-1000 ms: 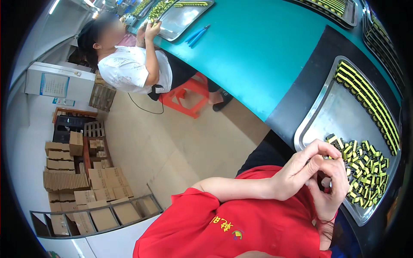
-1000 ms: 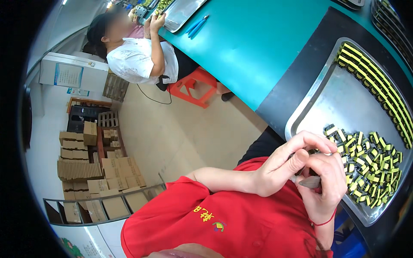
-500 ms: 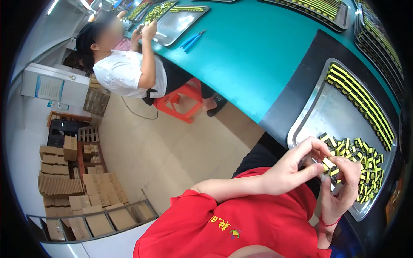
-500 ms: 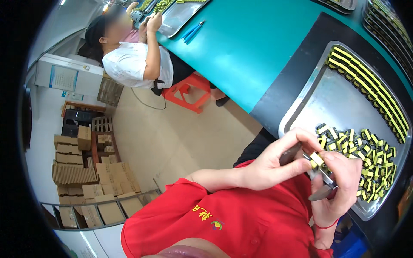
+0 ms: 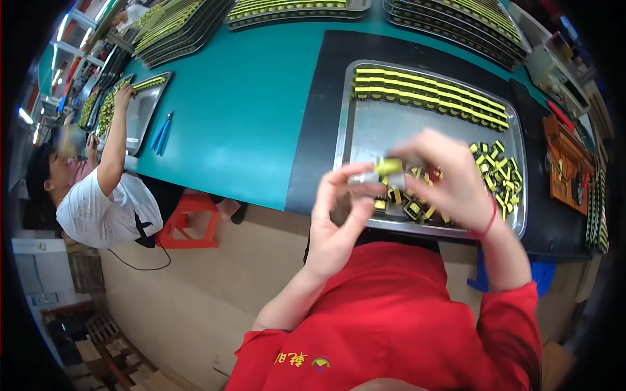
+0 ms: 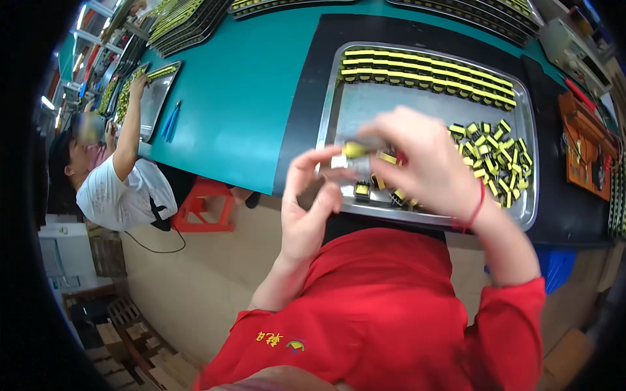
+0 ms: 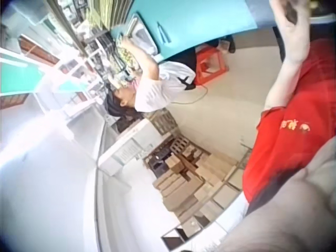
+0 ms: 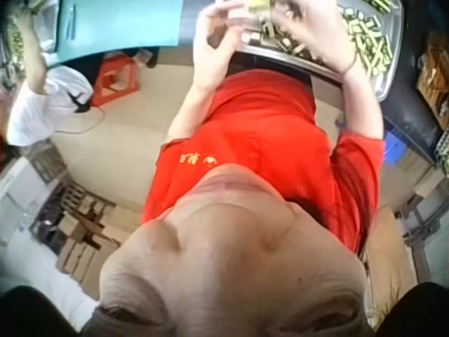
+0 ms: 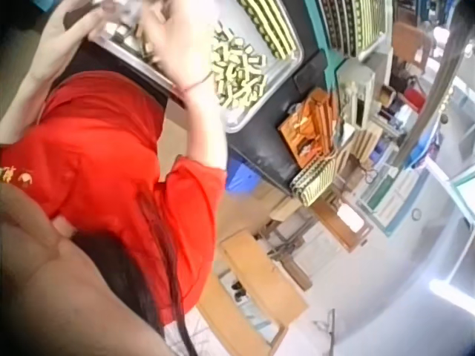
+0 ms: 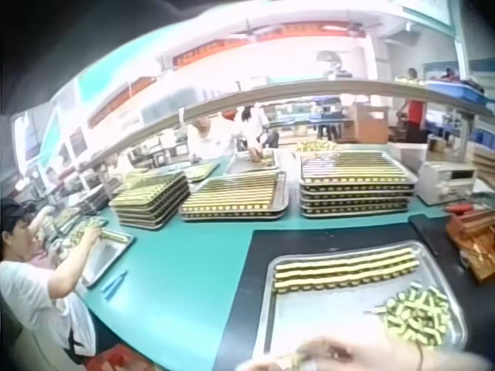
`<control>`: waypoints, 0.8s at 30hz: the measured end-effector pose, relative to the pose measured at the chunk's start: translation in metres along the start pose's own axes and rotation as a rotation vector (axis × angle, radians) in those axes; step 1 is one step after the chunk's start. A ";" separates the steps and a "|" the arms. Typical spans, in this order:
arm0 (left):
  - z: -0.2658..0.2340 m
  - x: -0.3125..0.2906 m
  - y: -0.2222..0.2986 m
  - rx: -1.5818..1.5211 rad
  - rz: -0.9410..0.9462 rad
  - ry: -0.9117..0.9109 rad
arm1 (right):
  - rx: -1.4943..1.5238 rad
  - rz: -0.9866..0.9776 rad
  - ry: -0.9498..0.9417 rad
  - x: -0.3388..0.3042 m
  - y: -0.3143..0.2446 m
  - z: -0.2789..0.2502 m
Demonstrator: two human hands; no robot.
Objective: Assembling small yellow electronic components onto a base or fixture at a production workbench.
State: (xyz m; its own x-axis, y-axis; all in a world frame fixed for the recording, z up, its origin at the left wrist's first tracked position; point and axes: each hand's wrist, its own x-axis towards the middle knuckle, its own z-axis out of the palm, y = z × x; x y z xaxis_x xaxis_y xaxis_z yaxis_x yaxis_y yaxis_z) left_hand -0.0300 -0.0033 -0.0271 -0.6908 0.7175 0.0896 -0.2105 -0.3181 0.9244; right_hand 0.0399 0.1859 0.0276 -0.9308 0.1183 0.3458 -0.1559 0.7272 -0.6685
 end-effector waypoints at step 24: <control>-0.011 0.006 -0.050 0.803 0.739 0.126 | -0.440 -0.132 0.005 0.074 0.080 0.043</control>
State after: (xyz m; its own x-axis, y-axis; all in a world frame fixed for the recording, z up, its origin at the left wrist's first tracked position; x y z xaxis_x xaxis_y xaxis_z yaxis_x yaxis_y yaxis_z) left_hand -0.0311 0.0098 -0.0764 -0.5363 0.4329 0.7246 0.7645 -0.1147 0.6344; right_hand -0.0555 0.2238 -0.0288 -0.9107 0.0074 0.4131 -0.1174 0.9540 -0.2759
